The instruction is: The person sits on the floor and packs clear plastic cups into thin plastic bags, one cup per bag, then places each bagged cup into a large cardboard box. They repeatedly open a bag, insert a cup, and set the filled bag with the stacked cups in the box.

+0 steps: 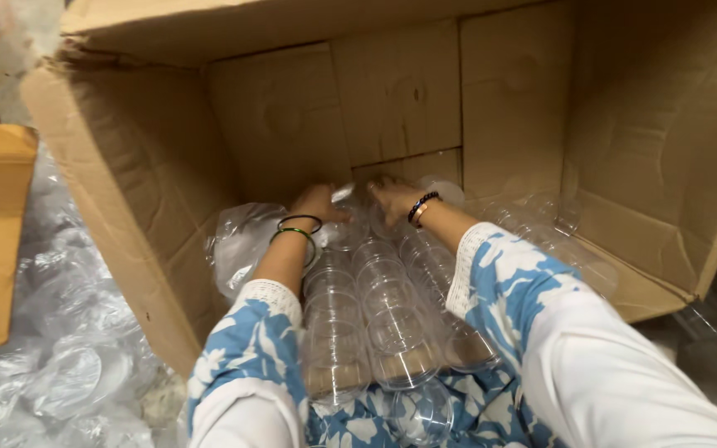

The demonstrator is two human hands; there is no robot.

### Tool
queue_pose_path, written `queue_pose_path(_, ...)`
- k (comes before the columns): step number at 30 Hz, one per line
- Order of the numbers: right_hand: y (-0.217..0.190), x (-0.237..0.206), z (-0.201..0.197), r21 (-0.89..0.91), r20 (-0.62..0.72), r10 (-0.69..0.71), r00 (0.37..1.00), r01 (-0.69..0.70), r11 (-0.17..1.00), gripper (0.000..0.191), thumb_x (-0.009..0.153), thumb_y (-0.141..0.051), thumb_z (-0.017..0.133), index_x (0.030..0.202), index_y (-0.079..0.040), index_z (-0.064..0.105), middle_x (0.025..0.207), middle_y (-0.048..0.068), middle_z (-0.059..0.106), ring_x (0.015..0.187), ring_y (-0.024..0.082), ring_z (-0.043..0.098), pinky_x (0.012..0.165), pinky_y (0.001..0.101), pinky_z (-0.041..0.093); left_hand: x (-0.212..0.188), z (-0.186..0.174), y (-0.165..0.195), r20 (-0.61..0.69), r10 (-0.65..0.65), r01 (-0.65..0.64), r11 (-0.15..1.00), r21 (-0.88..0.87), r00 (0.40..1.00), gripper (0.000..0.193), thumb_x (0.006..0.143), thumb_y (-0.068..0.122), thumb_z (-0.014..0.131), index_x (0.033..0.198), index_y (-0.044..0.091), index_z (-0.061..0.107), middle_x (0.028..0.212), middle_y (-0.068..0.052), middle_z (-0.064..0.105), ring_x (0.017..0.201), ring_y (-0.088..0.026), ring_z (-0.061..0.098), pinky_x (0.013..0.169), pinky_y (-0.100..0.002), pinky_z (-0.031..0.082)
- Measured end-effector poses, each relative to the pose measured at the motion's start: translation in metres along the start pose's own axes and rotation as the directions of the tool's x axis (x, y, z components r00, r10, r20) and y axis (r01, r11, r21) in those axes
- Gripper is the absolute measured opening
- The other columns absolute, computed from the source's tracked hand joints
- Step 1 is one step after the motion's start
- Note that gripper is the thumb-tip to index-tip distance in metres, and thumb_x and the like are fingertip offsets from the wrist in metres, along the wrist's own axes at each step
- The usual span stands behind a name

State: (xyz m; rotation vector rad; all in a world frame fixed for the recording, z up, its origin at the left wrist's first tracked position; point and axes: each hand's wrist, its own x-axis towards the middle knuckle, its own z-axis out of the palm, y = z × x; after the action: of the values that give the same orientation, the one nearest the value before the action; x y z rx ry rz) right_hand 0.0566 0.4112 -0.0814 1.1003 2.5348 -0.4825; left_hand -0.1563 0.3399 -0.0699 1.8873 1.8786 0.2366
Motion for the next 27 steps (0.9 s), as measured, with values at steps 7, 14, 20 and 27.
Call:
queue_pose_path(7,0.030,-0.005,-0.024,0.124,-0.086,-0.196,0.977,0.205,0.971,0.128,0.059,-0.044,0.093,0.157,0.000,0.024,0.148,0.028,0.047,0.139,0.042,0.046,0.115,0.0467,0.038,0.002,0.000,0.002,0.149,-0.060,0.051,0.997,0.058,0.987,0.081,0.057,0.038,0.095,0.122,-0.002,0.067,0.124,-0.025,0.067,0.115,-0.038,0.066,0.098,-0.043,0.053)
queue_pose_path(14,0.124,-0.073,-0.026,0.552,-0.038,0.064,0.997,-0.032,0.833,0.117,0.061,-0.062,0.085,0.147,0.005,0.041,0.147,0.027,0.052,0.136,0.037,0.054,0.112,0.0413,0.045,0.004,0.019,-0.007,0.099,-0.107,0.095,0.989,0.114,0.989,0.087,0.059,0.038,0.093,0.132,0.001,0.063,0.132,-0.024,0.064,0.124,-0.039,0.061,0.104,-0.044,0.050)
queue_pose_path(20,0.155,-0.073,0.021,0.555,0.151,0.124,0.981,-0.188,0.810,0.138,0.063,-0.075,0.077,0.158,0.003,0.016,0.161,0.030,0.028,0.150,0.038,0.030,0.121,0.0429,0.031,0.007,0.016,-0.018,0.052,-0.035,0.036,0.999,-0.030,0.998,0.105,0.057,0.049,0.096,0.137,-0.004,0.053,0.132,-0.026,0.060,0.122,-0.039,0.059,0.101,-0.041,0.049)
queue_pose_path(27,0.161,-0.063,0.029,0.559,0.139,0.056,0.989,-0.125,0.819,0.135,0.064,-0.074,0.075,0.160,-0.001,0.014,0.164,0.026,0.022,0.153,0.036,0.025,0.122,0.0432,0.028,-0.012,-0.018,0.024,0.208,-0.055,0.183,0.724,-0.666,0.977,0.088,0.070,0.058,0.084,0.120,-0.013,0.074,0.102,-0.019,0.078,0.092,-0.028,0.075,0.078,-0.036,0.059)
